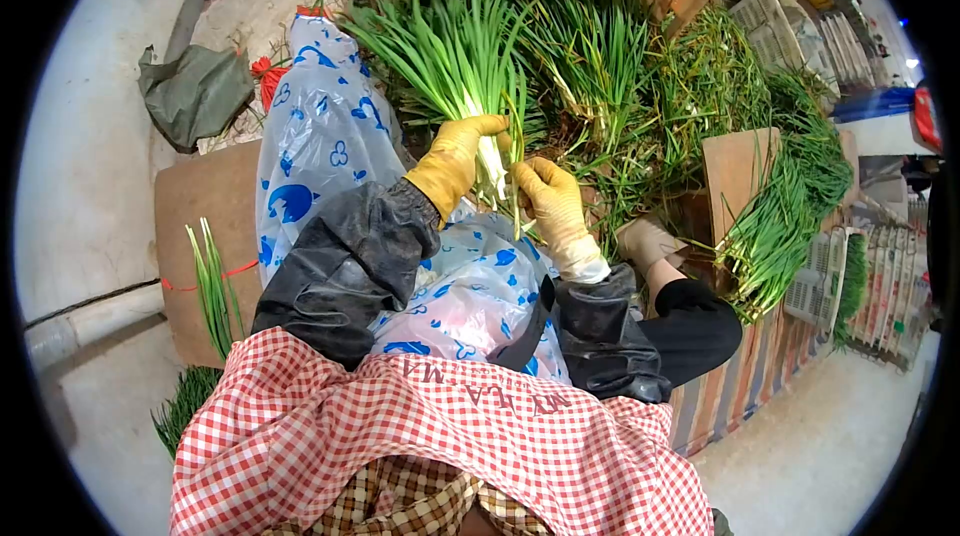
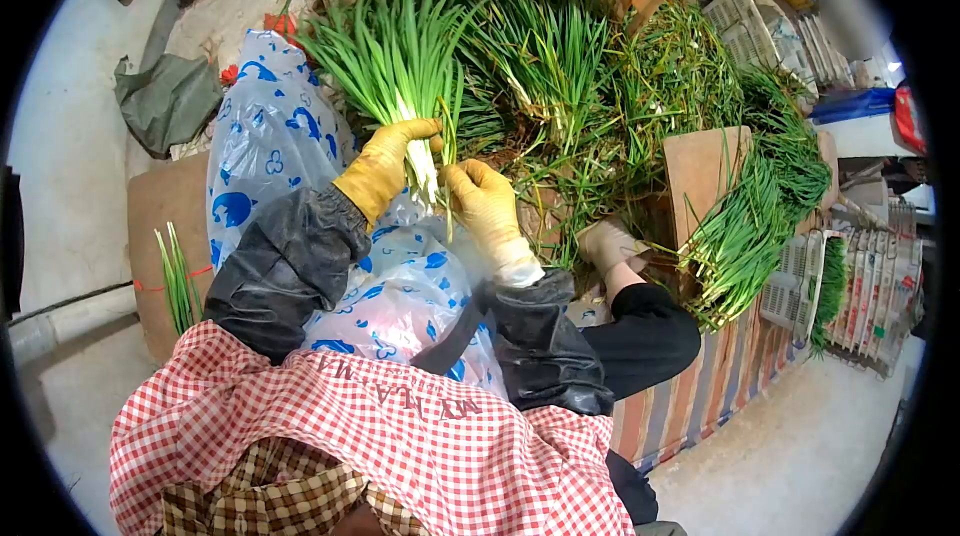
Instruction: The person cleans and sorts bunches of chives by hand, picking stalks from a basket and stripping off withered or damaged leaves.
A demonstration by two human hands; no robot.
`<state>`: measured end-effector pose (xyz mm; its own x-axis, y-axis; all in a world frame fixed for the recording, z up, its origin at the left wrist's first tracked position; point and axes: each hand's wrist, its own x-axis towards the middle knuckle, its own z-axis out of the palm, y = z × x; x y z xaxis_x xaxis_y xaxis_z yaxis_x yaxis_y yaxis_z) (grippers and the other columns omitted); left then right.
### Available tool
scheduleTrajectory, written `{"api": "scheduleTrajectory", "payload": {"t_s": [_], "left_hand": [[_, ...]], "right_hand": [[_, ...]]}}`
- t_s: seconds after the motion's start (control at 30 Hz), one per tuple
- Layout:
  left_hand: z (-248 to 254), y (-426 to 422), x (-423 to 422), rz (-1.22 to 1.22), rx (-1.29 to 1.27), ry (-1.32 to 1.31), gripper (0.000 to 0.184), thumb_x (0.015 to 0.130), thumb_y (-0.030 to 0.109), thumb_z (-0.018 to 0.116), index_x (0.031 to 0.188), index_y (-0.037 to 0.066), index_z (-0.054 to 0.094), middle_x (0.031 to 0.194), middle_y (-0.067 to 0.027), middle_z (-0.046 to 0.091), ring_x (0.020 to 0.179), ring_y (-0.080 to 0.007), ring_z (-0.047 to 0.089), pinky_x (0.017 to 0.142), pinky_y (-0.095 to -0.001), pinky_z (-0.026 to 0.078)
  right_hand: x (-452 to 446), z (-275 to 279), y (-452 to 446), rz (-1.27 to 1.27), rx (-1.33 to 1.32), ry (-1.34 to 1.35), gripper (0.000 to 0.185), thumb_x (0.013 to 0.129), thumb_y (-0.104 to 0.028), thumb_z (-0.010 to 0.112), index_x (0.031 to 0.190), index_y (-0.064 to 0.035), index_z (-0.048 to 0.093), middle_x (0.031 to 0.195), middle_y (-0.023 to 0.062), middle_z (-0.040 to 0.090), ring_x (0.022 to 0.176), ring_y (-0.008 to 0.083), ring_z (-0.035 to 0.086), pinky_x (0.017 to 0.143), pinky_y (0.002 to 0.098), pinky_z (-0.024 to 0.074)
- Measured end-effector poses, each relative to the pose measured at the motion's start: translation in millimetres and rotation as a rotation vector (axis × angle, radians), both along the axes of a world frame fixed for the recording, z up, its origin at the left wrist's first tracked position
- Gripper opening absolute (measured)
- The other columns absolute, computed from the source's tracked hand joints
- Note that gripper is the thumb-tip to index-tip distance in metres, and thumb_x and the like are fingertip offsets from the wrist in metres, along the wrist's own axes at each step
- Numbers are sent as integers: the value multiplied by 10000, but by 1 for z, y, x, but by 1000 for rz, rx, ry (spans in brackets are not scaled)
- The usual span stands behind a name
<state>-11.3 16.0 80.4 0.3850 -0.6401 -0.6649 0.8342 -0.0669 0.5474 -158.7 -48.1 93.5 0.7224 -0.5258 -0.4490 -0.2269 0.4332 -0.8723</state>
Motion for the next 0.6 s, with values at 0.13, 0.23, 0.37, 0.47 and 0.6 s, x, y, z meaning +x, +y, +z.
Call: {"api": "scheduleTrajectory", "payload": {"t_s": [0.13, 0.23, 0.37, 0.47, 0.6], "left_hand": [[-9, -5, 10, 153, 94, -20, 176, 777, 148, 643, 908, 31, 624, 769, -96, 618, 626, -233, 572, 569, -412, 492], [-14, -1, 28, 160, 78, -11, 179, 779, 162, 640, 908, 38, 630, 766, -86, 617, 617, -233, 564, 564, -411, 487], [-20, -2, 42, 302, 35, 5, 157, 787, 168, 637, 890, 50, 645, 713, -63, 608, 614, -217, 558, 553, -396, 480], [-15, 4, 43, 244, 28, -4, 157, 797, 132, 619, 914, 36, 660, 735, -50, 624, 636, -179, 574, 584, -359, 487], [-9, 3, 31, 159, -15, 20, 187, 781, 108, 626, 943, 25, 667, 752, -54, 634, 633, -153, 580, 568, -337, 489]], "right_hand": [[6, -7, 10, -211, -70, 21, 167, 901, -169, 565, 864, -11, 606, 609, -25, 504, 499, 53, 406, 434, 198, 313], [-9, -21, -4, -392, -83, 73, 169, 900, -188, 565, 888, -24, 605, 617, -27, 505, 485, 55, 400, 420, 197, 314], [-80, -89, -71, -704, -173, 217, 242, 886, -283, 575, 911, -43, 590, 657, -12, 520, 469, 76, 442, 400, 216, 327], [-132, -128, -116, -409, -417, 663, 282, 878, -260, 562, 973, 2, 606, 775, 88, 618, 632, 175, 559, 568, 271, 446], [-47, -52, -72, -270, -664, 211, 317, 886, -218, 585, 1162, -61, 576, 1122, 95, 609, 901, 155, 585, 770, 276, 482]]}}
